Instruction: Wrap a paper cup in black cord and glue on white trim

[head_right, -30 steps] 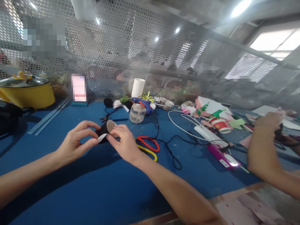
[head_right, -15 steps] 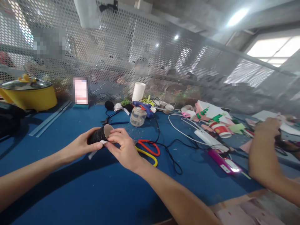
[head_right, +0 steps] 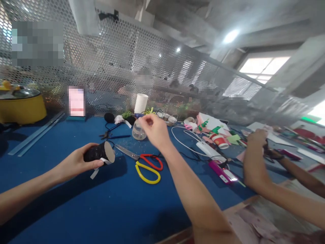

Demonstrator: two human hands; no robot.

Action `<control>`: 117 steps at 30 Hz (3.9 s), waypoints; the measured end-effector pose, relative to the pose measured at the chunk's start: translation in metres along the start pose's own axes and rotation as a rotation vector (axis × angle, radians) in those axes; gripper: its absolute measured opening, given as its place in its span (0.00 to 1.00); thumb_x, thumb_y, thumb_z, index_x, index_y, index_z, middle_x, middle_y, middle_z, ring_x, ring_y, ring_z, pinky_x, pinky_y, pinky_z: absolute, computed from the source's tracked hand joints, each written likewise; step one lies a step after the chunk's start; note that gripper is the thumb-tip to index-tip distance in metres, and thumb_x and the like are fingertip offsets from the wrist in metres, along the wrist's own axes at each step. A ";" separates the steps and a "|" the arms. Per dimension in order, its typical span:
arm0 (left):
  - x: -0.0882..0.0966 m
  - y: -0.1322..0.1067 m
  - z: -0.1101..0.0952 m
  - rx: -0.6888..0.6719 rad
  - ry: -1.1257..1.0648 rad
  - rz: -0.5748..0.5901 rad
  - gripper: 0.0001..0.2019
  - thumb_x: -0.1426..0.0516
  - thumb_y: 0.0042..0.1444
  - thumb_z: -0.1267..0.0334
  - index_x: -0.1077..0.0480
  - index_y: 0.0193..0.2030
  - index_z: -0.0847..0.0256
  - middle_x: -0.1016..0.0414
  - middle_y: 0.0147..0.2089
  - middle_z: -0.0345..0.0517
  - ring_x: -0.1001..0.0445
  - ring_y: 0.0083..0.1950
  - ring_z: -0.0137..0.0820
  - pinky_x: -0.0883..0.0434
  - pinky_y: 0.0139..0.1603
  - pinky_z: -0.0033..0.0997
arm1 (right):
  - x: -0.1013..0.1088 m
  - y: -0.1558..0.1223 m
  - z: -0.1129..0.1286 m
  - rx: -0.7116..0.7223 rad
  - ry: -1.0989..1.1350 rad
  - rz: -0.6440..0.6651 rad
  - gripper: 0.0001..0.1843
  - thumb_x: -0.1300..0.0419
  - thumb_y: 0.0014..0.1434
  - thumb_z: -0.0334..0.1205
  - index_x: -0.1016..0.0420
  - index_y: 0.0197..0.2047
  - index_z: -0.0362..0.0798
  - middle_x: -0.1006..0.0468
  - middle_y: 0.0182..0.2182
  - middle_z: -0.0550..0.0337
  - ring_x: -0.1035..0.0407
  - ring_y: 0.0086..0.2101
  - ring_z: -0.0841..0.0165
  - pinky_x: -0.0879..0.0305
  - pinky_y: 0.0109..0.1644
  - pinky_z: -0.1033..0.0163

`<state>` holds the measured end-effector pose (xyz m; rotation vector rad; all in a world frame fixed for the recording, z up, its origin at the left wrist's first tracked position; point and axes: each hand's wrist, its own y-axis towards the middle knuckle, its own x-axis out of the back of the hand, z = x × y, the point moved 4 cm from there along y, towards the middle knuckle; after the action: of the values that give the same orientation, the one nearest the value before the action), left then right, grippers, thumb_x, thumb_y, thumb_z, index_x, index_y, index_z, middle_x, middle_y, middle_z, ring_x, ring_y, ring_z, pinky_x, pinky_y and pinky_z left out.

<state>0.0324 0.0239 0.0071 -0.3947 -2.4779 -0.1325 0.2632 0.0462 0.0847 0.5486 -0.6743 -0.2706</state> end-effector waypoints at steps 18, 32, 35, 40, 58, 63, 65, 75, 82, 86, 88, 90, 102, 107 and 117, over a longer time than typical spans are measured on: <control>0.008 0.000 -0.010 0.005 0.248 0.080 0.33 0.44 0.38 0.41 0.36 0.47 0.63 0.26 0.37 0.49 0.27 0.37 0.39 0.32 0.35 0.31 | -0.020 0.032 -0.062 -0.455 0.233 0.005 0.09 0.43 0.53 0.41 0.35 0.26 0.45 0.34 0.14 0.67 0.37 0.14 0.76 0.41 0.16 0.73; 0.013 0.007 0.003 0.029 0.270 0.285 0.27 0.44 0.41 0.42 0.35 0.42 0.61 0.27 0.28 0.41 0.29 0.27 0.31 0.37 0.25 0.24 | -0.023 -0.082 0.006 -0.311 0.363 0.592 0.12 0.44 0.52 0.43 0.30 0.25 0.42 0.35 0.13 0.66 0.39 0.15 0.75 0.38 0.22 0.68; 0.013 0.012 0.011 0.062 0.320 0.288 0.29 0.45 0.40 0.41 0.35 0.43 0.61 0.27 0.30 0.43 0.29 0.30 0.33 0.37 0.27 0.25 | -0.025 -0.086 0.004 -0.351 0.278 0.611 0.13 0.42 0.50 0.46 0.32 0.25 0.43 0.36 0.13 0.66 0.38 0.15 0.74 0.38 0.21 0.68; 0.013 0.015 0.017 0.076 0.399 0.300 0.29 0.47 0.40 0.38 0.33 0.42 0.60 0.27 0.30 0.43 0.29 0.31 0.33 0.39 0.26 0.25 | -0.027 -0.089 0.005 -0.346 0.161 0.642 0.12 0.43 0.50 0.46 0.33 0.28 0.45 0.36 0.11 0.68 0.38 0.15 0.73 0.40 0.17 0.70; 0.012 0.015 0.020 0.067 0.339 0.313 0.29 0.47 0.40 0.39 0.33 0.41 0.61 0.28 0.31 0.43 0.30 0.31 0.34 0.39 0.27 0.26 | -0.028 -0.091 0.013 -0.182 -0.024 0.661 0.09 0.45 0.53 0.43 0.33 0.26 0.48 0.36 0.10 0.69 0.40 0.13 0.72 0.41 0.21 0.66; 0.011 0.015 0.021 0.071 0.344 0.317 0.29 0.47 0.40 0.39 0.33 0.41 0.61 0.28 0.30 0.43 0.30 0.31 0.34 0.39 0.26 0.26 | -0.027 -0.090 0.012 -0.176 -0.036 0.632 0.11 0.45 0.53 0.42 0.34 0.22 0.48 0.36 0.09 0.68 0.40 0.13 0.71 0.43 0.21 0.66; 0.011 0.016 0.021 0.074 0.348 0.320 0.29 0.46 0.40 0.38 0.34 0.41 0.61 0.28 0.30 0.43 0.30 0.31 0.33 0.39 0.26 0.25 | -0.027 -0.090 0.012 -0.173 -0.035 0.631 0.12 0.45 0.53 0.43 0.35 0.21 0.49 0.37 0.09 0.68 0.40 0.13 0.71 0.43 0.20 0.66; 0.011 0.015 0.018 0.069 0.341 0.311 0.29 0.46 0.40 0.40 0.33 0.41 0.61 0.26 0.32 0.44 0.29 0.32 0.34 0.39 0.28 0.26 | -0.028 -0.090 0.011 -0.180 -0.043 0.620 0.15 0.46 0.53 0.44 0.39 0.18 0.49 0.36 0.09 0.67 0.41 0.13 0.72 0.43 0.19 0.67; 0.010 0.013 0.015 0.051 0.323 0.305 0.27 0.45 0.39 0.41 0.33 0.40 0.60 0.26 0.32 0.43 0.28 0.33 0.34 0.39 0.28 0.25 | -0.029 -0.091 0.008 -0.257 -0.017 0.642 0.15 0.45 0.52 0.45 0.41 0.18 0.49 0.37 0.10 0.67 0.41 0.13 0.73 0.43 0.18 0.69; 0.010 0.012 0.013 0.050 0.315 0.284 0.26 0.43 0.38 0.43 0.32 0.40 0.60 0.26 0.31 0.42 0.28 0.32 0.33 0.38 0.27 0.25 | -0.029 -0.089 0.006 -0.285 -0.043 0.649 0.19 0.45 0.52 0.46 0.44 0.14 0.49 0.39 0.08 0.67 0.41 0.12 0.73 0.42 0.19 0.68; 0.011 0.011 0.012 0.052 0.308 0.271 0.26 0.43 0.37 0.43 0.32 0.40 0.60 0.26 0.30 0.41 0.28 0.31 0.33 0.38 0.27 0.24 | -0.029 -0.088 0.006 -0.290 -0.057 0.646 0.21 0.45 0.52 0.46 0.45 0.13 0.50 0.40 0.07 0.67 0.41 0.12 0.73 0.41 0.19 0.68; 0.011 0.010 0.010 0.043 0.308 0.256 0.26 0.43 0.37 0.44 0.32 0.39 0.59 0.27 0.30 0.41 0.28 0.31 0.32 0.38 0.27 0.24 | -0.029 -0.088 0.005 -0.285 -0.055 0.641 0.21 0.45 0.52 0.46 0.45 0.13 0.50 0.39 0.07 0.67 0.41 0.12 0.73 0.41 0.19 0.68; 0.013 0.005 0.000 0.010 0.375 0.227 0.26 0.43 0.40 0.44 0.33 0.42 0.60 0.28 0.29 0.42 0.29 0.30 0.33 0.38 0.27 0.24 | -0.031 -0.086 0.004 -0.276 -0.009 0.635 0.21 0.47 0.54 0.46 0.45 0.13 0.49 0.37 0.09 0.66 0.39 0.14 0.73 0.39 0.21 0.68; 0.013 0.008 0.004 0.006 0.364 0.213 0.27 0.43 0.39 0.44 0.33 0.42 0.61 0.28 0.30 0.43 0.29 0.30 0.33 0.37 0.27 0.25 | -0.029 -0.088 0.007 -0.282 -0.003 0.639 0.21 0.47 0.54 0.46 0.46 0.13 0.50 0.40 0.08 0.67 0.41 0.12 0.73 0.41 0.19 0.68; 0.014 0.005 -0.002 0.009 0.314 0.215 0.26 0.43 0.40 0.46 0.33 0.42 0.62 0.28 0.31 0.42 0.30 0.32 0.33 0.37 0.28 0.25 | -0.030 -0.085 0.004 -0.318 0.185 0.659 0.19 0.46 0.54 0.48 0.40 0.17 0.47 0.38 0.10 0.66 0.39 0.15 0.74 0.39 0.22 0.67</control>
<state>0.0242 0.0321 0.0170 -0.5861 -2.1132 -0.0871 0.2329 -0.0134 0.0240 0.0288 -0.5837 0.2864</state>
